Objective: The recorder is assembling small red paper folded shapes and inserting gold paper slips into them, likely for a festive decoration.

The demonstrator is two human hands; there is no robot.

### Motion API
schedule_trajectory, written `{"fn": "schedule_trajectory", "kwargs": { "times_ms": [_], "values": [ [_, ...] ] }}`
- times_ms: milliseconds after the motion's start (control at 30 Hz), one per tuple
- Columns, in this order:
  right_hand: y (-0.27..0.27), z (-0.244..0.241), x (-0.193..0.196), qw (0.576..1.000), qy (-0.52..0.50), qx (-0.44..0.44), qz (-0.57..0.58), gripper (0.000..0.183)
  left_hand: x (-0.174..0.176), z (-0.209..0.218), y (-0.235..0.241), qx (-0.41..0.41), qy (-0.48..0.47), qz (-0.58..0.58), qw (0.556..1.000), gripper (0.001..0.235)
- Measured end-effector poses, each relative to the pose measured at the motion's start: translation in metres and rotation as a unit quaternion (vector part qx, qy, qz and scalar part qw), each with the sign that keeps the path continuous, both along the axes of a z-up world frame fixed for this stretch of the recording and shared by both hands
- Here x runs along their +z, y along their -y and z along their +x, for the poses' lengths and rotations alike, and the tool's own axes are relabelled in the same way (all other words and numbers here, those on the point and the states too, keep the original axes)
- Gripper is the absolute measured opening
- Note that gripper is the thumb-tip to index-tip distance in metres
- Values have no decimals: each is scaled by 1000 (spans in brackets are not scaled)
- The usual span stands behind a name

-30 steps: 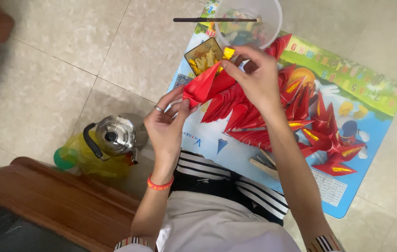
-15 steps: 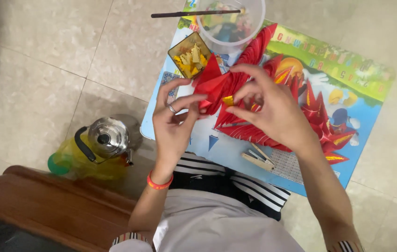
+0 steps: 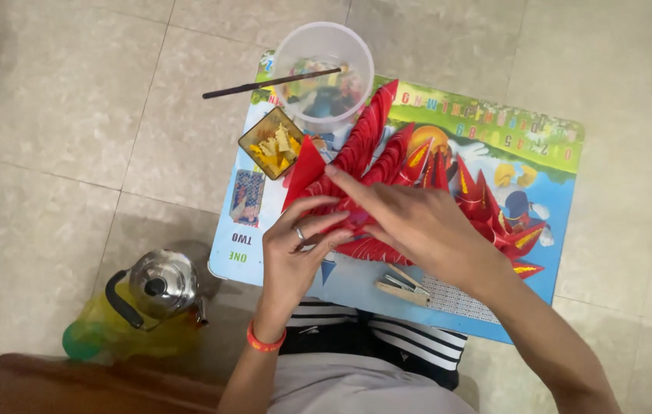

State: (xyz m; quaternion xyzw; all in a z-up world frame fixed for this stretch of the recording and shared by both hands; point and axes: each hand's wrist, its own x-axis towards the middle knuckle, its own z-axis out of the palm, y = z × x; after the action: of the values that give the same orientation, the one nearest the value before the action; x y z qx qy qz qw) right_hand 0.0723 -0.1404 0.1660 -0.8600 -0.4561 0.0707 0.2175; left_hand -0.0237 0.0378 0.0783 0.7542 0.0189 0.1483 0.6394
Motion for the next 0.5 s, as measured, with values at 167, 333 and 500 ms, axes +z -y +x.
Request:
{"fn": "schedule_trajectory", "kwargs": {
  "times_ms": [167, 333, 500],
  "values": [
    [1, 0, 10, 999, -6, 31, -17, 77, 1, 1, 6, 4, 23, 59, 998, 29],
    [3, 2, 17, 998, -11, 44, -47, 79, 6, 1, 9, 15, 68, 84, 994, 28],
    [7, -1, 19, 997, -1, 53, -52, 82, -2, 1, 14, 7, 71, 77, 994, 25]
  ]
}}
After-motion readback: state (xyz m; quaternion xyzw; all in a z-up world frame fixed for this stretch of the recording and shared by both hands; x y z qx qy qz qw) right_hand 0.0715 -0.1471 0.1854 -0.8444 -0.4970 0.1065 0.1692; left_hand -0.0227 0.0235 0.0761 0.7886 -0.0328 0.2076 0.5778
